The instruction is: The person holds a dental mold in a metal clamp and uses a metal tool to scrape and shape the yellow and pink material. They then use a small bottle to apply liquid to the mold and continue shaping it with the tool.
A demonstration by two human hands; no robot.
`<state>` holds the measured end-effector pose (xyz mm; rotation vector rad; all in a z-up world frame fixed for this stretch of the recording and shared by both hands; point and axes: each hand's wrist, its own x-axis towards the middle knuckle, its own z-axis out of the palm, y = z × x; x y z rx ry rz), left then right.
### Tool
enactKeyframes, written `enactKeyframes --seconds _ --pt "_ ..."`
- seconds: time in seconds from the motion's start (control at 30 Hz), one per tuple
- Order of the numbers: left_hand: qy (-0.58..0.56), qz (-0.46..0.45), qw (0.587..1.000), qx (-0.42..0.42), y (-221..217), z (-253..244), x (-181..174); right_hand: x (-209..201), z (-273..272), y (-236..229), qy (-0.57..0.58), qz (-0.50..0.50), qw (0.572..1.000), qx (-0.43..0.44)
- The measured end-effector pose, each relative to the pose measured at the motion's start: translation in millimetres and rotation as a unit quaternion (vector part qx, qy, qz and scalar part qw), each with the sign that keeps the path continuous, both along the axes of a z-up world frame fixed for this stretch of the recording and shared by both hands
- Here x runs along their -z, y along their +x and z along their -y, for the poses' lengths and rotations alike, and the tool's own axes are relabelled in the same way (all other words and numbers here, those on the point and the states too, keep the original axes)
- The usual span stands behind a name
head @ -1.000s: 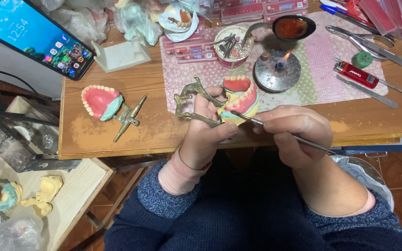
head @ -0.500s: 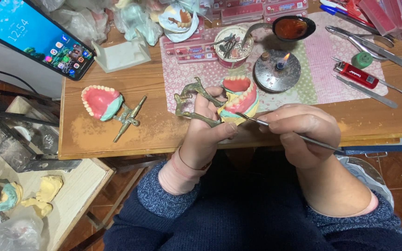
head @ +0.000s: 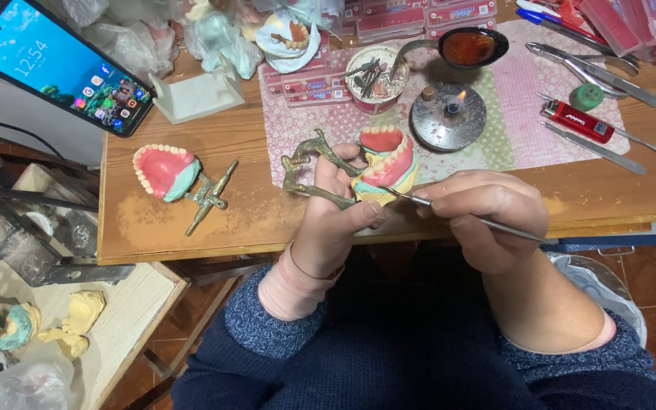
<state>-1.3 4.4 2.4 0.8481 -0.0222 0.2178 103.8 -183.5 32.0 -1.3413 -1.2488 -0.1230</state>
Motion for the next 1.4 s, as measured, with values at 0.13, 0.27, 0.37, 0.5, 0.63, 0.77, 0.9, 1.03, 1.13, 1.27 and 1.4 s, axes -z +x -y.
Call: enactKeyframes --seconds 0.13,0.27,0.37,0.5,0.63,0.77,0.9,1.03,1.13,1.27,1.4 --pt "0.007 0.003 1.000 -0.004 -1 -1 6 5 4 3 0.023 -0.019 1.000 0.008" --pt "0.012 -0.033 0.999 -0.002 -3 -1 2 13 5 9 0.065 -0.057 0.996 0.004" --pt "-0.006 -0.037 0.999 0.002 -4 -1 0 13 6 35 0.127 -0.080 0.987 0.049" --pt "-0.004 -0.029 1.000 -0.009 -3 0 6 26 24 69 0.130 -0.236 0.959 0.092" --pt "0.007 -0.021 1.000 -0.003 -3 -1 15 21 26 77 0.068 -0.247 0.958 0.129" --pt "-0.003 -0.052 0.998 -0.018 -3 1 13 26 31 77 0.051 -0.242 0.960 0.130" --pt "-0.007 -0.036 0.999 -0.010 -5 1 15 23 55 80 0.082 -0.275 0.953 0.102" --pt "-0.004 -0.035 0.999 -0.004 -4 2 11 -26 66 74 0.097 -0.329 0.939 -0.022" --pt "-0.003 -0.043 0.999 -0.007 -4 3 10 -15 78 76 0.043 -0.384 0.913 -0.132" --pt "0.003 -0.054 0.998 -0.013 -5 5 6 30 80 78 -0.150 -0.231 0.947 0.167" --pt "0.080 -0.034 0.995 -0.042 -5 5 6 24 70 70 -0.282 0.002 0.897 0.339"
